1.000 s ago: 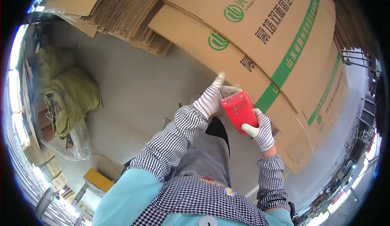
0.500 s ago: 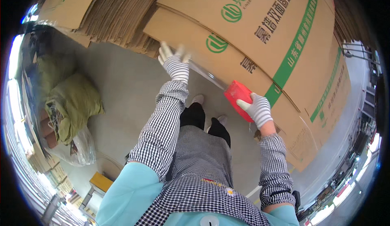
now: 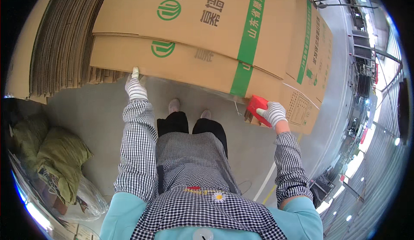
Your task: The recorder is moving cardboard sheets and applying tape to the stacks in a factory environment.
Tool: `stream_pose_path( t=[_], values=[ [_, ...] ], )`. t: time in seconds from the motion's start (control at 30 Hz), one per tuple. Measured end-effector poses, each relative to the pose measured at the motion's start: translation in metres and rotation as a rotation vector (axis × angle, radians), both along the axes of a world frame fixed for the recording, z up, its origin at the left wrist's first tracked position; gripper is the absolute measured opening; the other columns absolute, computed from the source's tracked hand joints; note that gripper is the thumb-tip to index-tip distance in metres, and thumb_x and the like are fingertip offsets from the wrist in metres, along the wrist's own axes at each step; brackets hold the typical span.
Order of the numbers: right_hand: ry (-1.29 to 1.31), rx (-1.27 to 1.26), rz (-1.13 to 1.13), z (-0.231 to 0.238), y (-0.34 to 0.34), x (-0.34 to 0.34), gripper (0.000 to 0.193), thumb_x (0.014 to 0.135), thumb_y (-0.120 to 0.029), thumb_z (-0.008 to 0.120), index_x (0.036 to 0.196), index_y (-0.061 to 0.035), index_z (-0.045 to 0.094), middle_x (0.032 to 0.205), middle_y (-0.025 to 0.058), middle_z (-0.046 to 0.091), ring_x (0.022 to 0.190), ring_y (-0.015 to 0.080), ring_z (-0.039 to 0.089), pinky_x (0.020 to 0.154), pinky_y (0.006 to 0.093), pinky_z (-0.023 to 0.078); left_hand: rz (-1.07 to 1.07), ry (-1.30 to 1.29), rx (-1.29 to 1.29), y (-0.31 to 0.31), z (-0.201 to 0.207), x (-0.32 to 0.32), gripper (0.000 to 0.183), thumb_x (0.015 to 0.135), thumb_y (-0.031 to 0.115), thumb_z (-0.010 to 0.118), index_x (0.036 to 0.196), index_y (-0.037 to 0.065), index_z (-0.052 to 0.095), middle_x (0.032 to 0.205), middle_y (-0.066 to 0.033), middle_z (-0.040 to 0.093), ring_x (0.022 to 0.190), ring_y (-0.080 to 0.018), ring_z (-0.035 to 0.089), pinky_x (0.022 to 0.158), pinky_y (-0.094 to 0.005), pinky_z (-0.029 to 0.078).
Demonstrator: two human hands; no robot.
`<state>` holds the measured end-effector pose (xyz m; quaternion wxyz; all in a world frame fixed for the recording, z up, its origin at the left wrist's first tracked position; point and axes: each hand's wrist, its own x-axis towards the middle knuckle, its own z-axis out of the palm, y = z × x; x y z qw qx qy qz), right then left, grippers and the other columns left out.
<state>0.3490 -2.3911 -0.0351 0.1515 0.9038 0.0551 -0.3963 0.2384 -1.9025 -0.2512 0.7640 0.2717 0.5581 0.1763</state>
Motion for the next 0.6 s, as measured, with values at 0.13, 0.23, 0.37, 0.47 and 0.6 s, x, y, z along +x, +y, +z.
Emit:
stream_pose_path(
  t=[0.13,0.23,0.37,0.47,0.6],
  values=[
    [-0.029,-0.156,0.137,-0.012,0.062,-0.003,0.049,0.079,-0.048,0.067,0.097,-0.0026,0.070,0.090,0.0179,0.071,0.089,0.0316,0.069,0.081,0.0406,0.053,0.089,0.064,0.085,-0.008,0.030,0.007,0.057,0.083,0.031,0.078,0.127,0.003,0.058,0.114,-0.0134,0.065,0.099,-0.0277,0.064,0.084,-0.0377,0.056],
    [-0.214,-0.213,0.119,-0.091,-0.027,-0.025,0.040,0.082,-0.040,0.068,0.100,-0.0035,0.069,0.096,0.0163,0.070,0.097,0.0316,0.065,0.090,0.0421,0.046,0.063,0.074,0.115,-0.022,0.022,0.026,0.052,0.085,0.035,0.075,0.122,0.002,0.062,0.112,-0.0128,0.066,0.100,-0.0256,0.063,0.086,-0.0363,0.055],
    [-0.442,0.252,0.497,-0.023,-0.077,-0.029,0.038,0.072,-0.039,0.077,0.086,-0.0087,0.060,0.089,0.0160,0.065,0.086,0.0337,0.062,0.087,0.0429,0.043,0.169,0.214,0.281,-0.006,-0.012,0.013,0.053,0.089,0.042,0.069,0.120,0.000,0.064,0.111,-0.0113,0.068,0.101,-0.0232,0.061,0.091,-0.0337,0.049],
    [-0.531,-0.015,0.165,-0.002,-0.135,-0.056,0.047,0.069,-0.042,0.079,0.091,-0.0047,0.061,0.093,0.0214,0.066,0.086,0.0391,0.062,0.084,0.0465,0.046,0.246,0.257,0.746,-0.044,0.015,0.009,0.056,0.096,0.034,0.061,0.130,-0.010,0.052,0.127,-0.0179,0.060,0.106,-0.0283,0.058,0.097,-0.0359,0.043],
    [-0.612,-0.026,-0.209,0.014,-0.162,-0.096,0.061,0.071,-0.055,0.075,0.098,-0.0021,0.061,0.085,0.0280,0.064,0.083,0.0444,0.062,0.076,0.0513,0.050,-0.683,0.463,1.402,-0.178,0.148,0.039,0.033,0.088,0.016,0.051,0.114,-0.004,0.050,0.121,-0.0250,0.048,0.122,-0.0419,0.040,0.110,-0.0555,0.025]
  ],
)
